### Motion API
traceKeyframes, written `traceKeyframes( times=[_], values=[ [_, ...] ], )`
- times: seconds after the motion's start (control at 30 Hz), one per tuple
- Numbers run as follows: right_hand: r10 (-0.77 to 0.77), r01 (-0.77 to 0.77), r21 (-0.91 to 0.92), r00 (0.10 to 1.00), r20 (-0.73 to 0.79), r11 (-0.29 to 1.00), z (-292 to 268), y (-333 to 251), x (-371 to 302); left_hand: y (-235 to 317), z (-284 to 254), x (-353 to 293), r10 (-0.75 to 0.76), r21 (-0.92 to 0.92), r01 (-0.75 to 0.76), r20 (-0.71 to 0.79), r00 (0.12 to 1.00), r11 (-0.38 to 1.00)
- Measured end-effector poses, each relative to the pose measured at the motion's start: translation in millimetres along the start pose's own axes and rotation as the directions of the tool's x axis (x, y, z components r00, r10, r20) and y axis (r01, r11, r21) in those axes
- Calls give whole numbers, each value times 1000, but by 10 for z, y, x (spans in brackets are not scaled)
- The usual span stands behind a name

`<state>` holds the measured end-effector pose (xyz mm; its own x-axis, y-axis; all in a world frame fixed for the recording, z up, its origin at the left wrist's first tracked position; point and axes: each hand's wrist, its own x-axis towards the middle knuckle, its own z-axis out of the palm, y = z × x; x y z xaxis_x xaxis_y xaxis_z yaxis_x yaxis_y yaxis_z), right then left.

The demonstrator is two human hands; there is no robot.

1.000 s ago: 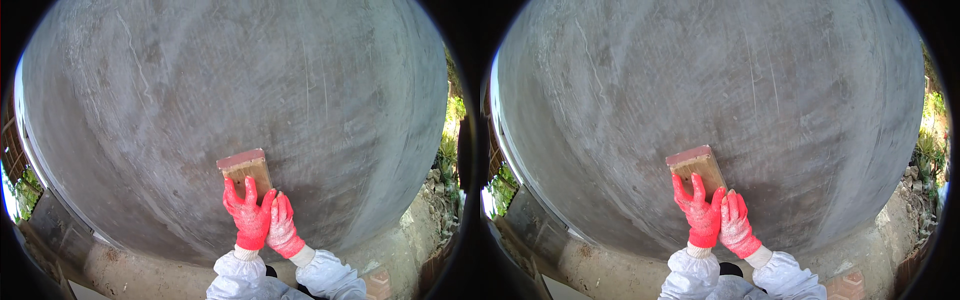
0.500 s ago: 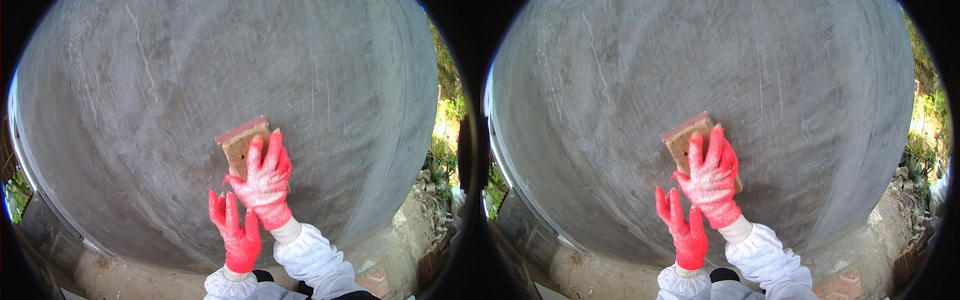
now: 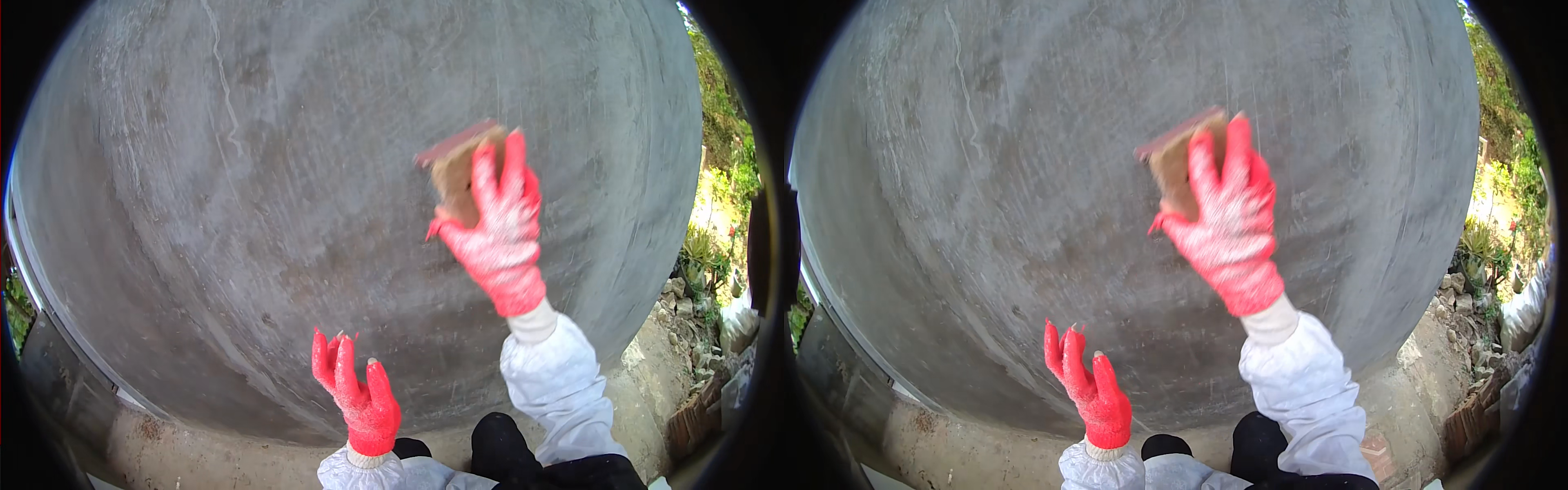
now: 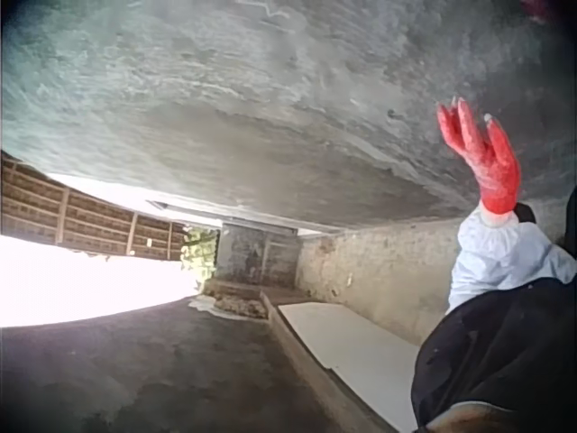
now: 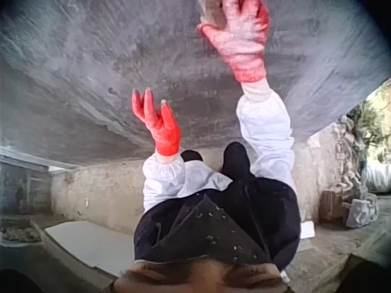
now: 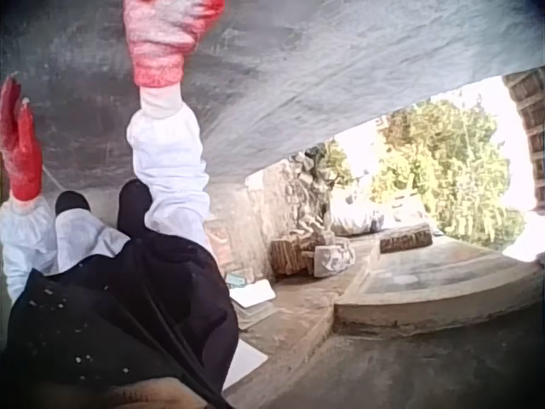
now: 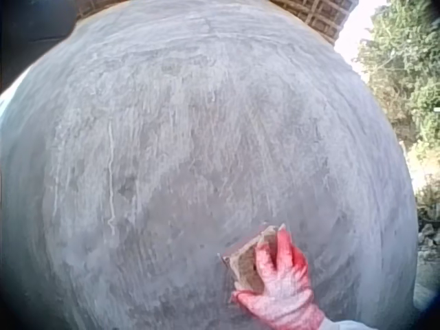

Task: The person sands the surface of a concrete wall using a sanding block.

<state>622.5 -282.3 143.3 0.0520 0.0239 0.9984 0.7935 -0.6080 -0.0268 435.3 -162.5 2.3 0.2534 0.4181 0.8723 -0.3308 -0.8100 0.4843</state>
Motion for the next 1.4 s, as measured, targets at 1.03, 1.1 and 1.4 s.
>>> traceKeyframes(
  times=[1.03, 1.1, 1.4],
  values=[
    [455, -466, -15, 870, -190, 885, -719, 2417, -707, -970, -188, 1249, 456, 644, -283, -116, 882, 711],
    [773, -704, 324, 547, -321, 632, -964, 2971, -528, -1102, -165, 1327, 454, 667, -254, -142, 880, 700],
    [-318, 297, 121, 921, 225, 947, -498, 1609, -1496, -1287, -332, 1335, 458, 677, -226, -183, 870, 700]
  ],
)
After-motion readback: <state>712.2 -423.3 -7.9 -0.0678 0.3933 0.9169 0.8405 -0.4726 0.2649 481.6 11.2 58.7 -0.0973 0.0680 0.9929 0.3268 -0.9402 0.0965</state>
